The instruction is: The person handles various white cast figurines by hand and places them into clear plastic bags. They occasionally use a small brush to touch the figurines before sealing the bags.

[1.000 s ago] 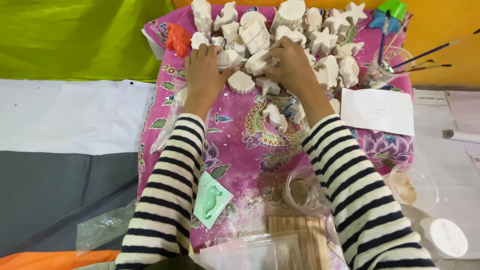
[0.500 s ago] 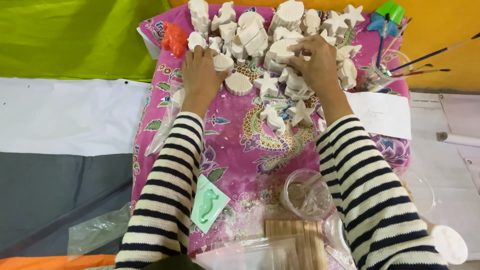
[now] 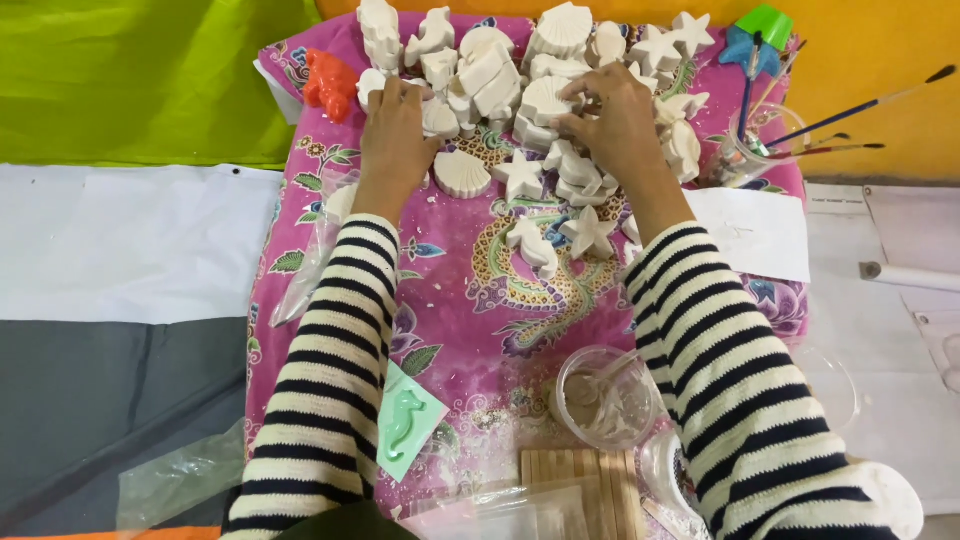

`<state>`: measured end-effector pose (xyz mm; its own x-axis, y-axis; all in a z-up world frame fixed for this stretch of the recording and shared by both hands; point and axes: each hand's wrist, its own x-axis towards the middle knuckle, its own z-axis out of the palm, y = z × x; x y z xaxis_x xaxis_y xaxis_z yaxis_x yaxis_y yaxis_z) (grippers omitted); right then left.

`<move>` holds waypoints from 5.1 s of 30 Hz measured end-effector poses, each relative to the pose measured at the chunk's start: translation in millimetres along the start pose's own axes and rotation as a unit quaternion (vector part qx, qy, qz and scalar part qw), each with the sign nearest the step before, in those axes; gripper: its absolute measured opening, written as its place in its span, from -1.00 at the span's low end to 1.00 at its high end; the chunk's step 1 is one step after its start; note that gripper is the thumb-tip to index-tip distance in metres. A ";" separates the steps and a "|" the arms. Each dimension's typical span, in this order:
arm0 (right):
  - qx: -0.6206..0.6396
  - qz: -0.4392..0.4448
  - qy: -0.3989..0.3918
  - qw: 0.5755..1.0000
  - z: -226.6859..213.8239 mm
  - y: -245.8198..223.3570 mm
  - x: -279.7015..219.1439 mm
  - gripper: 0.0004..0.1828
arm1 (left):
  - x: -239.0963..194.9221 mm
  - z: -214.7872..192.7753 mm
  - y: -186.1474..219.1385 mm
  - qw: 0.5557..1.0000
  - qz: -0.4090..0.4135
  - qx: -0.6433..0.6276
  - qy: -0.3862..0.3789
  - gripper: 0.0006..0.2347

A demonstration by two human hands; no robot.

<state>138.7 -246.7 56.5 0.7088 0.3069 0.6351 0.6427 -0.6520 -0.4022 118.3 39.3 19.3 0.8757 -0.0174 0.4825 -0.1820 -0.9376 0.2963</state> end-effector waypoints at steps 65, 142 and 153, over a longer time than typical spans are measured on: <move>-0.010 -0.017 -0.314 0.949 86.3 -148.4 -78.4 -0.38 | -255.0 -68.5 116.7 0.990 0.057 -0.028 -0.128 -0.48; 0.036 0.520 -0.012 0.854 -196.8 -233.2 -455.9 -0.85 | -472.1 -179.8 78.7 0.977 -0.161 -0.025 -0.136 -0.65; 0.144 0.568 0.006 0.810 -207.4 -220.1 -470.2 -0.87 | -465.8 -185.2 105.5 0.985 -0.120 -0.120 0.009 -0.92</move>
<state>-396.3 -391.3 -16.8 0.8889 -0.3856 -0.2472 -0.3800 -0.3196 -0.8680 -391.7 12.9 -21.6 0.8986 0.2035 0.3886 -0.0728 -0.8044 0.5896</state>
